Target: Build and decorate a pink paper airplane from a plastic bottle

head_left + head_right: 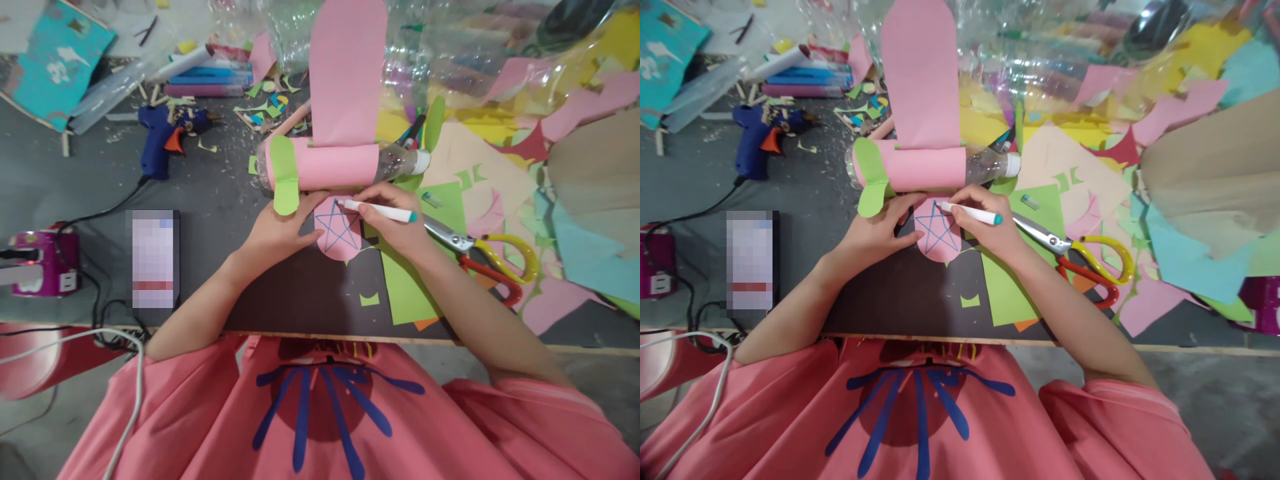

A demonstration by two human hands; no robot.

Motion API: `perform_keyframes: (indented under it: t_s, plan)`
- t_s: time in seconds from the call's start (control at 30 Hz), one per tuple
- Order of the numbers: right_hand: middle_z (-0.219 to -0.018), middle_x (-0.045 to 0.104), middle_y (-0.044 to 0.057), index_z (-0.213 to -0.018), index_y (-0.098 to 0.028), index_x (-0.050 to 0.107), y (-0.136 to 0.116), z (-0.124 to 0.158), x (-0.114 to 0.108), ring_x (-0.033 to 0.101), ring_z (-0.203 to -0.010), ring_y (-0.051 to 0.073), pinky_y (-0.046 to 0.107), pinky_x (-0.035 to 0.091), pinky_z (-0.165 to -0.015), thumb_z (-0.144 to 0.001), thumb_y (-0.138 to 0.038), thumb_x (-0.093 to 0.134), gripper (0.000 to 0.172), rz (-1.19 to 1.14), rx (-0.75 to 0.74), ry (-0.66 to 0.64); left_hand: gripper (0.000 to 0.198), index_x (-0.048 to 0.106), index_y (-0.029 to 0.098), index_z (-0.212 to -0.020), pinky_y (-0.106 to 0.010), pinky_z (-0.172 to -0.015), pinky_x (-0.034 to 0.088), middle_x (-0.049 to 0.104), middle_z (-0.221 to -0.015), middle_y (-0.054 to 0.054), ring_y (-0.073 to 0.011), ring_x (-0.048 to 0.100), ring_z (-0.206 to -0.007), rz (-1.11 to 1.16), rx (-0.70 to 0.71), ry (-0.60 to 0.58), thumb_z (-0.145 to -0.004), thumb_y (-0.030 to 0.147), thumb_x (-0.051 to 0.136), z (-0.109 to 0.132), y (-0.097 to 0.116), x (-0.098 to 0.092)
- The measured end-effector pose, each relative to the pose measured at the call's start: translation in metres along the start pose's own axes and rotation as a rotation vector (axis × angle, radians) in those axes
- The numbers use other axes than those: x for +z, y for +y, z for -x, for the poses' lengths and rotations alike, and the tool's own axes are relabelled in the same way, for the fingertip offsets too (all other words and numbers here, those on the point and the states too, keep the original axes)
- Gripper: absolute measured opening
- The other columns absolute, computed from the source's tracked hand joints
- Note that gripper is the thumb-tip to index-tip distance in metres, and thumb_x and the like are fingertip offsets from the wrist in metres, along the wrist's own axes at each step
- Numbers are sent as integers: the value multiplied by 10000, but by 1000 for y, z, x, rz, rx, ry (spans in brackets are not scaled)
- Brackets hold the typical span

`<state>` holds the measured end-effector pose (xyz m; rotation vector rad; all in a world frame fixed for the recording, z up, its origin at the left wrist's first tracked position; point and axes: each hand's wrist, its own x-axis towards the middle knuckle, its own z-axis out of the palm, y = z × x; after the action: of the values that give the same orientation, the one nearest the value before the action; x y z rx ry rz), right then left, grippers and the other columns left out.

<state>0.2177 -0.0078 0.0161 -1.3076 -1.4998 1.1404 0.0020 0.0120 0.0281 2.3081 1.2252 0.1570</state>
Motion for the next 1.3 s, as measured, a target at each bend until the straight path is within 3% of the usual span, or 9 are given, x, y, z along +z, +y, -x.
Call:
perform_keyframes:
  t_s: [0.5, 0.7, 1.3]
  plan:
    - [-637, 684, -4, -754, -208, 667, -2, 0, -1, 608, -539, 120, 240, 468, -496, -785, -375, 661, 170, -7, 16, -99, 557, 451, 173, -1371, -341, -955, 450, 650, -1123, -88, -212, 587, -1021, -10, -9, -9, -847, 325, 563, 0, 0, 0]
    - [-723, 702, 8, -774, -212, 668, 0, -1, 0, 639, -634, 129, 241, 495, -558, -799, -357, 655, 148, -2, -34, 15, 557, 442, 181, -1378, -324, -931, 458, 642, -1152, -82, -206, 588, -1017, -13, -20, -12, -853, 331, 556, 1, 0, 0]
    - [-658, 694, -1, -738, -204, 661, -1, -1, -1, 623, -549, 119, 226, 459, -483, -773, -347, 667, 147, 14, -13, -59, 562, 439, 180, -1384, -325, -989, 436, 635, -1195, -74, -206, 585, -1071, -24, -25, -18, -858, 329, 566, 1, 1, -1]
